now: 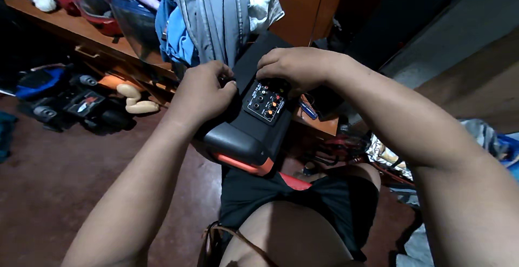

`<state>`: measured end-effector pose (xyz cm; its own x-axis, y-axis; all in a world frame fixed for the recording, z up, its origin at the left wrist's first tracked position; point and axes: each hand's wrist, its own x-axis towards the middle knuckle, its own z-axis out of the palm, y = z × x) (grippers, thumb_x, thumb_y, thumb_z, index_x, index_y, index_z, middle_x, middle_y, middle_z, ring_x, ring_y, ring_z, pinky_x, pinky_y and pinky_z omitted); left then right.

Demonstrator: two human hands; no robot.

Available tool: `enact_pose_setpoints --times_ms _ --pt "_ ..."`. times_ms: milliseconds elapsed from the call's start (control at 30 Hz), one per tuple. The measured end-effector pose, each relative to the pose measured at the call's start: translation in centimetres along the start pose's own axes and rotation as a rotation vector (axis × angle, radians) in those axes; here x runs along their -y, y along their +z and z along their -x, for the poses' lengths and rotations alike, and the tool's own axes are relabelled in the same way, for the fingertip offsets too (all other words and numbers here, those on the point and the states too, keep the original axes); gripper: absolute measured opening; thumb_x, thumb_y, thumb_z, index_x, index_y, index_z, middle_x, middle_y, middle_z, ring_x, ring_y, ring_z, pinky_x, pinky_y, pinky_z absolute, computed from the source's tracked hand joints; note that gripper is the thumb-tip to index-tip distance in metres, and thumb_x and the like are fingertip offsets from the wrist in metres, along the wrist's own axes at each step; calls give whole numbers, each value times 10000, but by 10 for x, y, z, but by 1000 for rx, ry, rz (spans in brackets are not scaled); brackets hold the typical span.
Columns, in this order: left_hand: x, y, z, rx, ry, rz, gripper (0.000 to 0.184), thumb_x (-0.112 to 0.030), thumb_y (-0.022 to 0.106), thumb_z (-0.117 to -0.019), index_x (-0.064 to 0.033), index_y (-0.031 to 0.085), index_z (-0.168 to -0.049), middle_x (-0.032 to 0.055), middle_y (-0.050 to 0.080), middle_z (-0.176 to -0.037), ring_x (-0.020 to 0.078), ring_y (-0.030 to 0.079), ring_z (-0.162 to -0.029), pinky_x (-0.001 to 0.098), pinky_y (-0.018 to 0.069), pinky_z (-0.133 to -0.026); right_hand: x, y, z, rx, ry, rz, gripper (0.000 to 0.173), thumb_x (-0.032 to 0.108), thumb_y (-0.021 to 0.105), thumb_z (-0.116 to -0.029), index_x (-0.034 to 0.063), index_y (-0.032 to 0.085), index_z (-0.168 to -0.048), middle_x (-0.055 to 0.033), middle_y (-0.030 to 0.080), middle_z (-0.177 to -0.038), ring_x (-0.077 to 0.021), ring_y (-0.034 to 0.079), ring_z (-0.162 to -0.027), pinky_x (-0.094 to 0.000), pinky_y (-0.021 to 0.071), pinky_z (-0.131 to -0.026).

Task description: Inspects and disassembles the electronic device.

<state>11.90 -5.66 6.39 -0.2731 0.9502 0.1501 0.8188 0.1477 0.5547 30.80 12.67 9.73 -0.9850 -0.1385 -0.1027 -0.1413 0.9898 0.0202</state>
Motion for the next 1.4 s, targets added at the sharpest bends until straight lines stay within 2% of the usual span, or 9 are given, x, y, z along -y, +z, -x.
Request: enact_pose_setpoints --times_ms 367,667,900,967,1033,1100,1200,1267,1400 --pt "1 1 -1 -11 10 -1 255 -238 571 -1018 -83 681 -1187 140 725 -1088 294 709 -990 585 546 -876 -4 -2 2 -48 -17 -33 721 113 914 -662 100 650 -1333 -121 600 -1387 -318 547 -1310 -443 450 -1115" --pt "2 0 0 6 24 -6 273 -244 557 -1034 -79 675 -1218 144 720 -1112 301 702 -1019 595 536 -902 -8 -2 -1 11 6 -76 747 93 927 -649 92 645 -1341 -126 598 -1389 -304 568 -1292 -455 468 -1102" --pt "6 -2 -1 0 19 40 261 -237 525 -1046 -88 669 -1204 116 717 -1068 260 694 -951 562 538 -847 -10 -1 -2 25 32 -95 734 103 927 -658 101 652 -1338 -120 596 -1382 -291 578 -1271 -444 483 -1083" --pt "6 -1 0 5 18 40 259 -249 549 -1031 -102 668 -1209 103 719 -1077 247 699 -947 549 548 -848 -8 1 -5 49 32 -79 732 119 925 -668 112 650 -1346 -123 591 -1384 -300 570 -1278 -452 475 -1093" --pt "5 0 0 19 30 31 267 -268 599 -1011 -105 670 -1210 122 713 -1090 272 698 -971 575 548 -859 -9 6 -9 65 15 -71 727 121 925 -666 108 654 -1341 -135 591 -1362 -318 568 -1266 -458 476 -1086" --pt "6 0 -1 39 59 14 297 -287 644 -990 -93 674 -1214 163 697 -1137 326 681 -1040 623 526 -885 -9 10 -11 66 12 -73 724 116 930 -662 103 657 -1332 -137 591 -1362 -325 561 -1272 -454 465 -1094" --pt "9 0 0 73 120 -36 393 -343 695 -945 -95 668 -1248 189 651 -1226 362 635 -1150 635 500 -941 -7 10 -8 51 41 -77 734 124 944 -675 109 658 -1351 -133 583 -1387 -325 544 -1299 -449 450 -1116" --pt "7 1 2 106 146 -89 470 -384 746 -904 -110 653 -1274 192 619 -1266 382 610 -1178 641 494 -940 -6 11 -5 36 50 -76 740 142 936 -703 115 647 -1383 -132 579 -1401 -316 537 -1316 -438 444 -1125" --pt "-5 4 11 183 141 -231 625 -496 793 -850 -176 594 -1349 191 546 -1388 420 632 -1126 664 534 -843 -7 18 2 -10 47 -118 740 124 912 -745 114 619 -1424 -113 582 -1430 -289 545 -1333 -432 445 -1134"
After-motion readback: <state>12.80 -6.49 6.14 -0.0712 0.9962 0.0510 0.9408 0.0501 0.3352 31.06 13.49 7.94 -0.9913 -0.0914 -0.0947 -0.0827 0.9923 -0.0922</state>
